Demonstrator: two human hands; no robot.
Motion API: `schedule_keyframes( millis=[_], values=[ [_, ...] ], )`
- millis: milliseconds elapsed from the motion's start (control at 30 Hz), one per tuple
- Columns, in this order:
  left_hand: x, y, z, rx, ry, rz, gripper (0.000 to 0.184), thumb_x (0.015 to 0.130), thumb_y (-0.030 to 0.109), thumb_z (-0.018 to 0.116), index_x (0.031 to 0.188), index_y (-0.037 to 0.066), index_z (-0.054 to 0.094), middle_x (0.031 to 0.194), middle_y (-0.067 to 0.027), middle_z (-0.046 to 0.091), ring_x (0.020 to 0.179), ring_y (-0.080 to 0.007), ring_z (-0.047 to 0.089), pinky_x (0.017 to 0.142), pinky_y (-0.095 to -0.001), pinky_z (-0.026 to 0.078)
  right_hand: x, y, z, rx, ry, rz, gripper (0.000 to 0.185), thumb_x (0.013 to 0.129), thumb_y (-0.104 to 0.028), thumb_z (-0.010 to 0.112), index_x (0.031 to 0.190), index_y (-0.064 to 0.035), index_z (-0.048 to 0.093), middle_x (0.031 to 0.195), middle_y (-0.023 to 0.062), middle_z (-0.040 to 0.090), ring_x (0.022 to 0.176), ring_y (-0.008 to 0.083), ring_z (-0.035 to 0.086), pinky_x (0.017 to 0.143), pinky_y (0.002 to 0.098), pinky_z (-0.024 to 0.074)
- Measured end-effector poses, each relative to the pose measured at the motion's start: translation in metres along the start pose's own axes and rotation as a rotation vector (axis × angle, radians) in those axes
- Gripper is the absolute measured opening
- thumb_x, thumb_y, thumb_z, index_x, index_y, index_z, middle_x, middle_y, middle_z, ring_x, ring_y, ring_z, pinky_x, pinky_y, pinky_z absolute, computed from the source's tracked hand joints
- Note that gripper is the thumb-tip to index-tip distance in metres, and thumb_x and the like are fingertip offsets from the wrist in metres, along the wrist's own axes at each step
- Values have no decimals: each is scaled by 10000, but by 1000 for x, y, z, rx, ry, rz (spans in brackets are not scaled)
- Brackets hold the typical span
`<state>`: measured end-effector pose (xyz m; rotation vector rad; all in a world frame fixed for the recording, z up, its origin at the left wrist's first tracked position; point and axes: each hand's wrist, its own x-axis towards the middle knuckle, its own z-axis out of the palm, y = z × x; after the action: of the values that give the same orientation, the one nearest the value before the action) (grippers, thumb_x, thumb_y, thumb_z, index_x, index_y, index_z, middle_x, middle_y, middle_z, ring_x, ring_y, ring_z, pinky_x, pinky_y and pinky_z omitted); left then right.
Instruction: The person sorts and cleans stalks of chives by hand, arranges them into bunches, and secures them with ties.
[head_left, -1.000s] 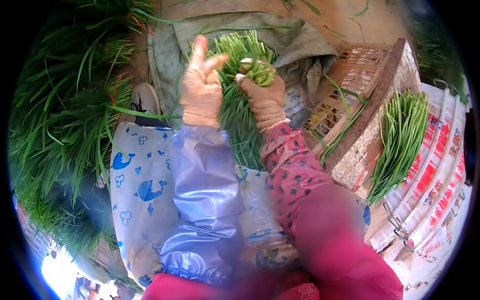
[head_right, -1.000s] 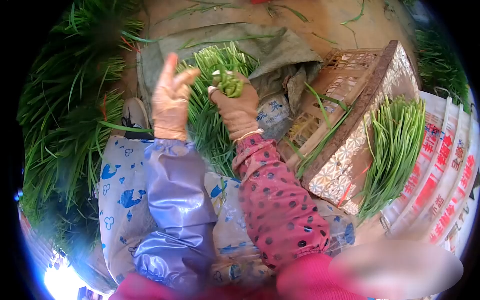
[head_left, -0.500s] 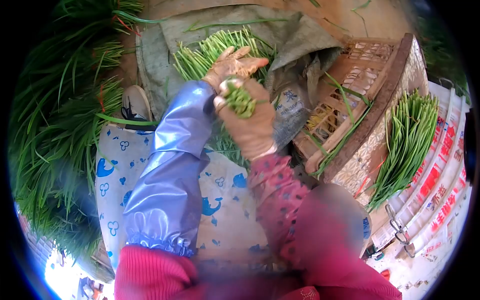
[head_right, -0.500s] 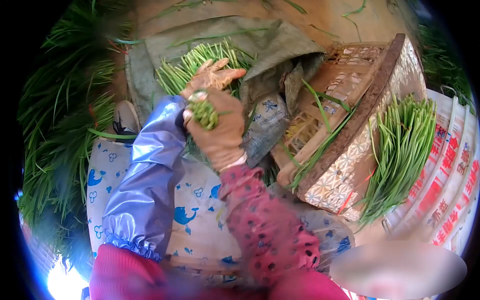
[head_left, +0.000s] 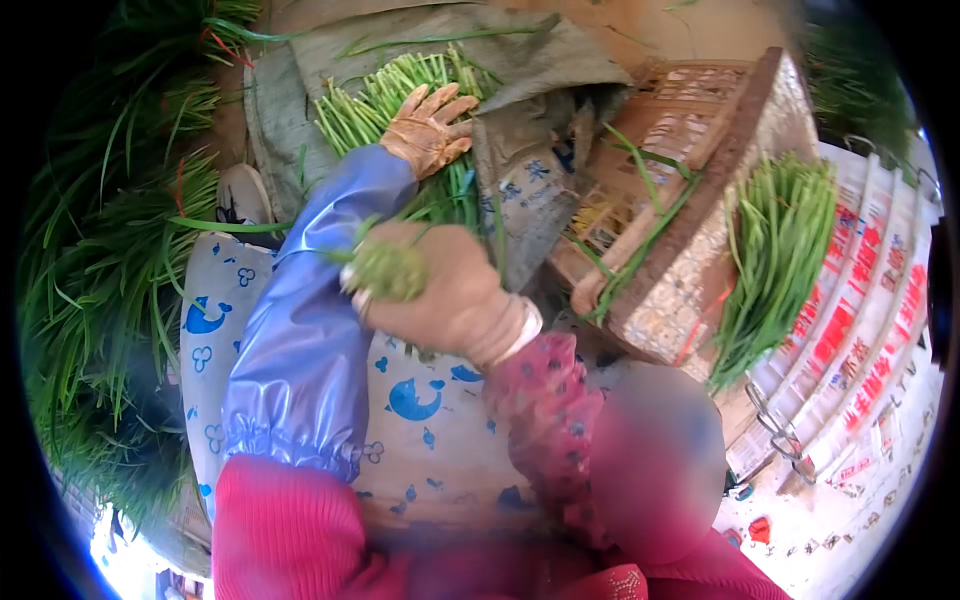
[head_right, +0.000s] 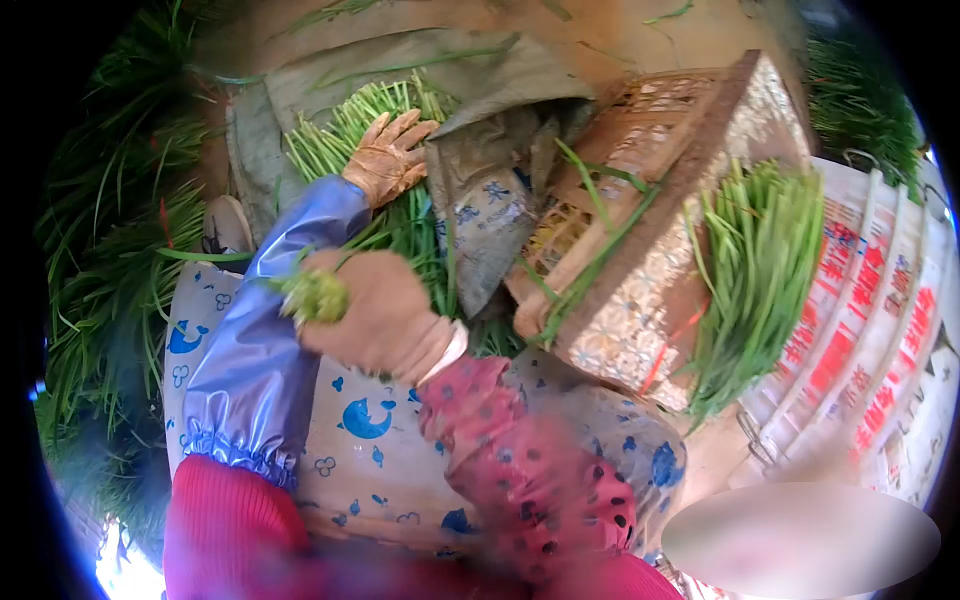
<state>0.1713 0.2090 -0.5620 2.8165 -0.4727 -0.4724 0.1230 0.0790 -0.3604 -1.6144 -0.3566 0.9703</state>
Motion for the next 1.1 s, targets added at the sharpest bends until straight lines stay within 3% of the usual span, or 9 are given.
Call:
schedule_keyframes(
  millis=[100,133,233,367,600,700,800,867,1100],
  values=[
    [0,2,-2,-17,9,-22,394,958,468,397,1299,319,525,1541,53,259,1443,-197,163,1174,-440,73,-13,-36,-9,177,87,-278,252,686,-147,747,900,-50,658,745,62,660,675,147,631,632,276,513],
    [-6,2,5,14,103,1,375,945,461,433,1262,295,547,1529,32,294,1421,-203,228,1163,-424,137,-18,-80,-30,168,133,23,224,701,-119,749,898,-58,661,774,39,661,677,128,631,629,262,512],
    [-32,4,-20,89,223,44,360,919,425,499,1216,241,580,1453,-8,379,1330,-219,346,1096,-398,251,-27,-117,-90,-569,429,-705,217,863,-116,606,1058,-22,618,985,84,627,903,160,607,801,308,503],
    [-65,-38,-79,160,-16,-25,364,891,369,558,1197,178,603,1324,-45,482,1192,-239,449,981,-380,351,-66,-218,-103,443,476,-828,273,893,-200,568,1091,-13,598,1057,116,621,957,211,607,847,350,498],
    [-140,-104,-220,189,-405,-246,379,843,271,661,1164,70,644,1099,-109,661,950,-274,630,781,-348,525,-122,-156,-137,-315,591,-348,236,810,-46,690,1037,-4,647,932,25,658,788,93,595,693,243,491],
    [-209,37,-314,-774,-224,-465,406,876,246,640,1219,31,601,1101,-94,658,958,-186,618,786,-337,522,-149,-132,-137,-142,748,-395,220,797,-34,699,1011,-9,653,847,-1,649,682,72,579,606,220,482],
    [-227,139,-285,-1764,-549,246,558,873,234,653,1341,-16,480,1248,-170,587,1086,-248,594,898,-359,496,-182,-148,-123,64,907,-480,232,793,-11,695,1019,-1,645,859,1,644,706,65,569,623,213,471],
    [-234,238,-294,-1830,-730,211,755,863,406,662,1434,20,354,1482,-229,317,1301,-322,427,1018,-435,411,-197,-160,-113,203,947,-532,240,796,7,681,1031,10,631,892,4,633,750,67,564,650,204,462],
    [-179,376,-253,-2809,-13,310,798,836,536,603,1437,98,315,1429,-159,403,1312,-318,400,1056,-490,370,-272,-157,-81,-238,936,-757,198,810,-8,618,1006,-5,590,965,35,597,822,119,555,732,279,466]
  ],
)
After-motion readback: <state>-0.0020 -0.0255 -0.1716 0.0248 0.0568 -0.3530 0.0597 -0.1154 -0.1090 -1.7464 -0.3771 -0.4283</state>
